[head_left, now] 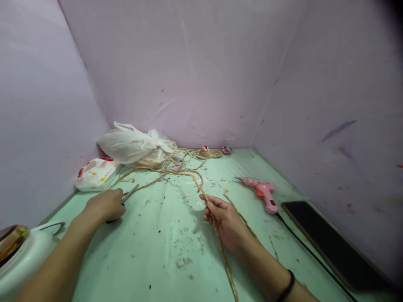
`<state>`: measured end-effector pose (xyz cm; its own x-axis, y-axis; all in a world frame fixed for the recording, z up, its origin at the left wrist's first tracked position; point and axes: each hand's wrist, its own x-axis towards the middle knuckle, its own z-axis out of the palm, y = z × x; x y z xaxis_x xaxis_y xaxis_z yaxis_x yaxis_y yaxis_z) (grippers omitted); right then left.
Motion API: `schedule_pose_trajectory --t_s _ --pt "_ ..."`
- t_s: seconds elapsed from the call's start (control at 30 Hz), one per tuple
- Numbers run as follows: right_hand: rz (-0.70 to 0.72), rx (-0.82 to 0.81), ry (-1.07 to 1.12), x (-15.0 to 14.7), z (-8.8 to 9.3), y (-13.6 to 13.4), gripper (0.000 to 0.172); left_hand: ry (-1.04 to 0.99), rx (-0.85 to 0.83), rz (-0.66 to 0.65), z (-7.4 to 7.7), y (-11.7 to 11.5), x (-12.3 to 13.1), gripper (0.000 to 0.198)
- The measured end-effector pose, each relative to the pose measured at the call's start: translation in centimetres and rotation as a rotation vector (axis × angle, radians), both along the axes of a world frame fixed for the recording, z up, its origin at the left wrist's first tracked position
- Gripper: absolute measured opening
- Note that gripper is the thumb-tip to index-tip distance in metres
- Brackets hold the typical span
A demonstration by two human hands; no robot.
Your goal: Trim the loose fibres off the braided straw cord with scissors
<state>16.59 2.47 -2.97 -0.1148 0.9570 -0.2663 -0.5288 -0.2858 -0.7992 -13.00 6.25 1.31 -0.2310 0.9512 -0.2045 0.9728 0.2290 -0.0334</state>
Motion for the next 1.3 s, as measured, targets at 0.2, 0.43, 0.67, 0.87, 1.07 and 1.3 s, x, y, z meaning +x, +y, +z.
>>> schedule_pose_trajectory --t_s 0.2,0.43,0.67,0.87,1.07,1.3 --pt "-0.032 -0.004 0.05 0.1 0.3 0.1 0.027 -0.462 0.006 -0.03 3.0 -0.8 0.3 0.02" --pt "-0.015 0.014 0.093 0.5 0.3 0.4 0.026 -1.104 0.219 -0.08 1.9 -1.0 6.5 0.055" --pt "-0.077 -0.013 0.128 0.7 0.7 0.5 0.027 -0.465 0.457 -0.585 -1.6 -3.6 12.0 0.036" --pt "-0.095 -0.044 0.132 0.4 1.2 0.1 0.031 -0.144 0.581 -0.704 -4.1 -4.0 12.6 0.043" --pt "-0.106 -0.038 0.119 0.3 1.1 0.1 0.031 -0.06 0.633 -0.733 -4.7 -3.8 12.5 0.041" --pt "-0.128 -0.043 0.101 0.3 1.3 0.0 0.033 -0.059 0.615 -0.75 -5.2 -3.8 12.3 0.043"
